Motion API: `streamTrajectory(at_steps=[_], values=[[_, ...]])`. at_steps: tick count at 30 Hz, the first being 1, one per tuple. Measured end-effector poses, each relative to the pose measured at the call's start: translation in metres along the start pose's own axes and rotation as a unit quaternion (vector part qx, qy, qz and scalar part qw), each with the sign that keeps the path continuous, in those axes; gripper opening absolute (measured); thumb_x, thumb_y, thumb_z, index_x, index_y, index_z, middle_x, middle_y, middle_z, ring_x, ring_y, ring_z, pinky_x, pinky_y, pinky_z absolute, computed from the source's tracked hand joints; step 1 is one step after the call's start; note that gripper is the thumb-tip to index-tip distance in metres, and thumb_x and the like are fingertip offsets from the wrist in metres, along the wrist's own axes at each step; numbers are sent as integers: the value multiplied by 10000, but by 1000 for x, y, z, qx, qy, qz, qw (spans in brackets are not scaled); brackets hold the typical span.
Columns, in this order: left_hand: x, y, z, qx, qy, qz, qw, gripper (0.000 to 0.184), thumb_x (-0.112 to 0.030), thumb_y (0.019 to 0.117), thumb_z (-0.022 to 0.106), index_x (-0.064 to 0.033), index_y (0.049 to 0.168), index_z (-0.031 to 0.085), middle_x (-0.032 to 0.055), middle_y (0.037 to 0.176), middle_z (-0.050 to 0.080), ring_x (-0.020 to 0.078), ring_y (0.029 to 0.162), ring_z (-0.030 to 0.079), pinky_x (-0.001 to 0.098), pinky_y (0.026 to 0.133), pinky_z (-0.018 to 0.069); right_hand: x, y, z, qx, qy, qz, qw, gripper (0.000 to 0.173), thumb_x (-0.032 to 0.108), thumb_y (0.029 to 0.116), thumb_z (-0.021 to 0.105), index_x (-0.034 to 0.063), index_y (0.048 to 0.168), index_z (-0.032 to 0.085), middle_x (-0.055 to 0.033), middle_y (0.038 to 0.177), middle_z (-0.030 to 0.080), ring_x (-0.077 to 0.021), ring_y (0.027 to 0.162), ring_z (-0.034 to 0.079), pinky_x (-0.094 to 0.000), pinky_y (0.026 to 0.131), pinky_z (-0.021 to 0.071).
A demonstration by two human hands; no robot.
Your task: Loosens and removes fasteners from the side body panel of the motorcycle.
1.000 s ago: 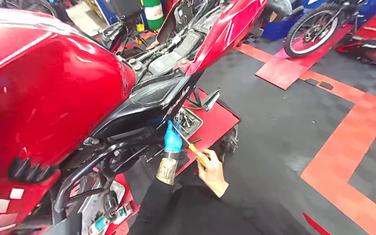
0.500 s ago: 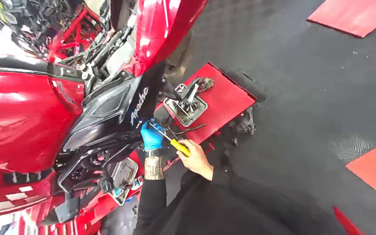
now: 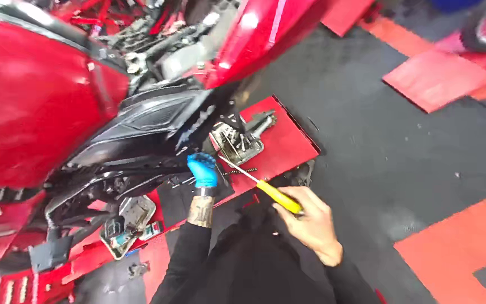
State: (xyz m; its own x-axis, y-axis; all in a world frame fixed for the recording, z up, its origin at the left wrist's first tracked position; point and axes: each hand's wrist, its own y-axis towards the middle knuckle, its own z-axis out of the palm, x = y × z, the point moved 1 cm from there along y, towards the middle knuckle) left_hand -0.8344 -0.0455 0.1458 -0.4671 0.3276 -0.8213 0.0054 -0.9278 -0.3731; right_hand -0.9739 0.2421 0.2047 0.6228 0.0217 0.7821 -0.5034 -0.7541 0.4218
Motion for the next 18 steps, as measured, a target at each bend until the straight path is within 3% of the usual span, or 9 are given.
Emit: streamTrajectory(at_steps=[2, 5, 7, 10, 13, 15, 18], values=[[8, -16, -16, 54, 7, -18, 998, 353, -268, 1060, 258, -133, 858, 514, -14, 640, 591, 122, 544, 589, 297, 532, 539, 21, 18, -32, -50, 44, -49, 997, 383, 210, 806, 880, 88, 1139, 735, -46, 1059, 749, -142, 965, 714, -317, 866, 623], [23, -40, -52, 162, 25, -74, 984, 401, -206, 1061, 221, -89, 882, 560, 31, 687, 662, 152, 563, 643, 310, 533, 569, 58, 37, -50, -99, 87, -71, 989, 446, 194, 822, 861, 181, 1217, 655, 32, 1116, 735, -144, 1006, 718, -323, 889, 628], [28, -47, -76, 226, 31, -105, 968, 415, -167, 1029, 215, -51, 989, 612, 90, 833, 728, 184, 636, 688, 325, 566, 586, 75, 42, -43, -126, 85, -79, 985, 443, 163, 843, 841, 156, 1233, 631, 17, 1140, 727, -169, 1018, 722, -340, 884, 640], [26, -56, -93, 211, 12, -191, 959, 470, -166, 1035, 201, -28, 1184, 624, 136, 1033, 755, 158, 653, 669, 258, 491, 491, 92, 50, -19, -186, 129, -135, 965, 357, 114, 879, 801, 169, 1184, 623, -27, 1111, 735, -253, 1033, 730, -432, 898, 646], [3, -56, -80, 223, 47, -232, 946, 435, -216, 1061, 266, -40, 1106, 662, 113, 1004, 752, 121, 607, 620, 233, 464, 440, 108, 63, 10, -242, 297, -215, 898, 217, 49, 920, 692, 156, 1093, 618, -74, 997, 705, -321, 978, 708, -580, 961, 582], [-18, -54, -53, 316, 105, -215, 918, 431, -299, 1106, 293, -71, 1045, 654, 54, 975, 730, 83, 605, 576, 215, 493, 433, 124, 74, 29, -283, 370, -270, 843, 181, 6, 898, 615, 136, 1020, 585, -49, 882, 641, -278, 875, 671, -556, 919, 573], [-62, -61, 7, 427, 90, -160, 885, 459, -351, 1132, 288, -83, 955, 615, 22, 868, 667, 83, 598, 561, 213, 509, 466, 142, 88, 59, -309, 375, -323, 812, 110, 55, 911, 608, 148, 970, 605, -24, 878, 615, -240, 881, 645, -515, 923, 556]])
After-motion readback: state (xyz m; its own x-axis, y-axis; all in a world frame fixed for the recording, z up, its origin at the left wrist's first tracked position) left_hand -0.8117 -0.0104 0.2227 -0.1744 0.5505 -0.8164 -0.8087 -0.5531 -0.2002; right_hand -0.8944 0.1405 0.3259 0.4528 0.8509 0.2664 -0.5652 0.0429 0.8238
